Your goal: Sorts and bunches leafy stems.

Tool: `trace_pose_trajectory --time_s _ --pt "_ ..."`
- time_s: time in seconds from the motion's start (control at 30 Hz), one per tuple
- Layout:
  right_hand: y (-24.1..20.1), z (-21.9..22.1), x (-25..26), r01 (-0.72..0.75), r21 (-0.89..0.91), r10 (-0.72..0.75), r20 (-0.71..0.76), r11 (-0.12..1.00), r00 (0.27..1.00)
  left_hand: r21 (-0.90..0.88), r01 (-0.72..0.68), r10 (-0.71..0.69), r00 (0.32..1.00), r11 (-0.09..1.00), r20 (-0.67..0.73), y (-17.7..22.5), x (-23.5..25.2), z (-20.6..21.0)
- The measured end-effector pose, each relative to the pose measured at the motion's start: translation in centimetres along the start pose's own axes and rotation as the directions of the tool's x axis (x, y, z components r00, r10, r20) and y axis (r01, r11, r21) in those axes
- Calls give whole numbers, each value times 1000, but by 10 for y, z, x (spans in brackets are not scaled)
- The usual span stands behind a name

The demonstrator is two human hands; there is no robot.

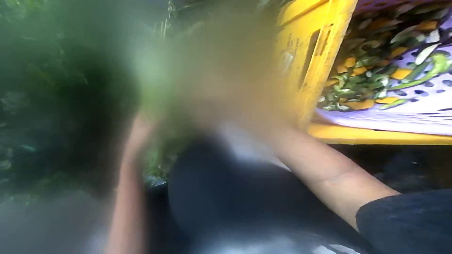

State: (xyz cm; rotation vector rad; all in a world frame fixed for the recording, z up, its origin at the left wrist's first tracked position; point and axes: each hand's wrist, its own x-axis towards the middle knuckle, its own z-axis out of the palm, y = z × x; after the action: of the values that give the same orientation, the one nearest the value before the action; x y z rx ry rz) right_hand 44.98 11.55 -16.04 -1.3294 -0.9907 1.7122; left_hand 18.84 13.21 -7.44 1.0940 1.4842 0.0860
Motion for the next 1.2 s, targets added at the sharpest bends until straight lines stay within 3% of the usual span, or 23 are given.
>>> trace_pose_trajectory --time_s 0.07,0.1,0.17,0.27,0.4,0.47,0.5,0.53,0.57,0.63,0.73,0.8,0.87,0.93,1.03,1.1,1.2 --pt "39 24 13 172 157 -198 168 972 966 -8 -48 48 999 999 22 -4 2 -1" --pt "38 29 14 167 126 -192 223 978 956 1 -63 63 997 998 39 -3 1 -3" --pt "14 30 12 84 -123 -51 251 989 967 38 -64 62 997 997 56 3 -1 -7" --pt "10 26 15 163 -467 -100 158 869 982 63 -4 0 998 998 57 3 -4 -17" --pt "1 -8 19 177 -744 -286 -20 645 958 94 35 -42 997 995 69 0 -3 -23" --pt "27 -39 32 68 -857 -437 -190 511 879 65 29 -33 998 997 56 -3 -4 -25" --pt "37 -51 36 -38 -887 -457 -274 460 846 41 22 -24 998 999 53 -3 -6 -25" --pt "36 -59 34 -164 -882 -387 -353 443 852 14 20 -20 998 1000 54 -4 -7 -24" --pt "21 -60 27 -274 -844 -234 -413 461 880 -12 24 -23 998 1000 53 -5 -7 -23" --pt "-10 -48 11 -314 -761 3 -379 567 925 -52 27 -25 999 998 41 -6 -6 -16" --pt "-31 -8 -3 -124 -434 57 -164 892 985 -88 -35 41 996 995 73 -6 1 -4" --pt "-23 19 4 -76 -107 74 -28 991 997 -66 -56 63 993 996 101 -7 4 1" --pt "-15 33 15 -41 -6 41 13 999 999 -12 -67 68 991 998 118 -2 4 5" --pt "-8 36 24 16 -43 -14 41 999 999 18 -62 59 991 998 117 4 5 7" --pt "34 27 45 235 -128 -221 119 963 968 10 -84 82 991 996 108 2 14 4" --pt "12 12 44 61 -272 4 235 960 972 12 -61 59 992 998 116 4 15 1" --pt "43 -3 52 298 -249 -246 220 922 944 -3 -44 44 990 999 137 2 11 -5"
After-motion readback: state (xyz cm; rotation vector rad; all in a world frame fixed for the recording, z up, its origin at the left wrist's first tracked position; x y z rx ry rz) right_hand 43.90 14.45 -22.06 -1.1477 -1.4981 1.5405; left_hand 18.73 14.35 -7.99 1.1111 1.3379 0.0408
